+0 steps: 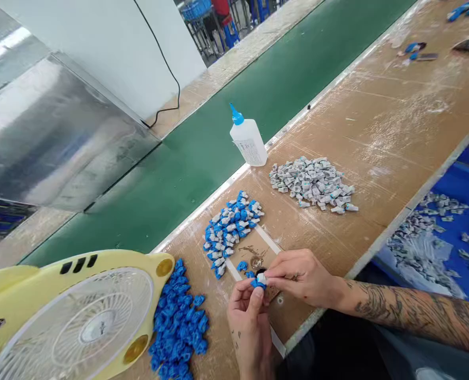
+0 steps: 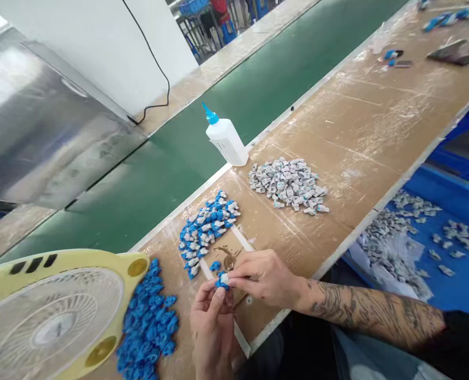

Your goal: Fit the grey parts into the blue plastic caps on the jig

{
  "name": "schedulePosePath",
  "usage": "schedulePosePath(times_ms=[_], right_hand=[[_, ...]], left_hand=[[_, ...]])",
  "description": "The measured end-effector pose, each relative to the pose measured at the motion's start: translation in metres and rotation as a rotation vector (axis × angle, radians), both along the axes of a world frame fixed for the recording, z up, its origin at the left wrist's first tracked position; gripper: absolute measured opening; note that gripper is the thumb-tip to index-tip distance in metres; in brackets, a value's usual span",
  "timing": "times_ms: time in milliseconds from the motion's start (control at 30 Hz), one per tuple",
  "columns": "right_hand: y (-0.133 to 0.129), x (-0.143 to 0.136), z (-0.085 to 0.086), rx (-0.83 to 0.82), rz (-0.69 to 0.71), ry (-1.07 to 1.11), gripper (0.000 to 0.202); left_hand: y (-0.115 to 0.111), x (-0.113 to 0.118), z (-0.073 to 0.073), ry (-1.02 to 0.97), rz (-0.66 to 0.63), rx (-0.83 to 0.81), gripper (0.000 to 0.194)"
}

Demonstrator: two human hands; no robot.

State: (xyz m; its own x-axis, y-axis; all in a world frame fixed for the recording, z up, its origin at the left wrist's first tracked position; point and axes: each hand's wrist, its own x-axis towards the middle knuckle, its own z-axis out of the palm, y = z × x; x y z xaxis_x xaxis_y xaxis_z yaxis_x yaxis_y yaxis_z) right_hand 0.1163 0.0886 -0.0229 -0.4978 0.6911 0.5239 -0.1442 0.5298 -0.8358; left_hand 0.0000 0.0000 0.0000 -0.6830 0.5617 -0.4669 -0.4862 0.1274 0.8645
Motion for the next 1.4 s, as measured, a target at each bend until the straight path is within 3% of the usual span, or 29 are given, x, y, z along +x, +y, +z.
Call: schedulePosePath(times_ms=[267, 567, 733, 933, 1200, 1400], right_hand=[[0.014, 0.003, 0.005, 0.04, 0.21, -0.103, 0.023], [0.018, -0.002, 0.001, -0.055, 0.209, -0.133, 0.028], [0.03, -0.004, 0.006, -0.137, 0.162, -0.167, 0.03], [0.034, -0.005, 0.015, -0.25, 0.253, -0.212, 0.028], [0.026, -0.004, 0.025, -0.229, 0.436, -0.225, 0.025], [0.029, -0.001, 0.03, -0.19, 0.592, -0.204, 0.028]], left_hand=[[-0.009, -0.007, -0.002, 0.062, -0.118, 0.004, 0.042], [-0.012, -0.013, -0.022, 0.163, -0.162, 0.007, 0.037], [-0.022, -0.032, -0.016, 0.376, -0.27, -0.039, 0.051], [-0.035, -0.053, -0.017, 0.784, -0.365, -0.007, 0.036], [-0.025, -0.049, -0.01, 1.099, -0.607, 0.279, 0.03], [-0.028, -0.052, -0.002, 1.179, -0.702, 0.402, 0.024]])
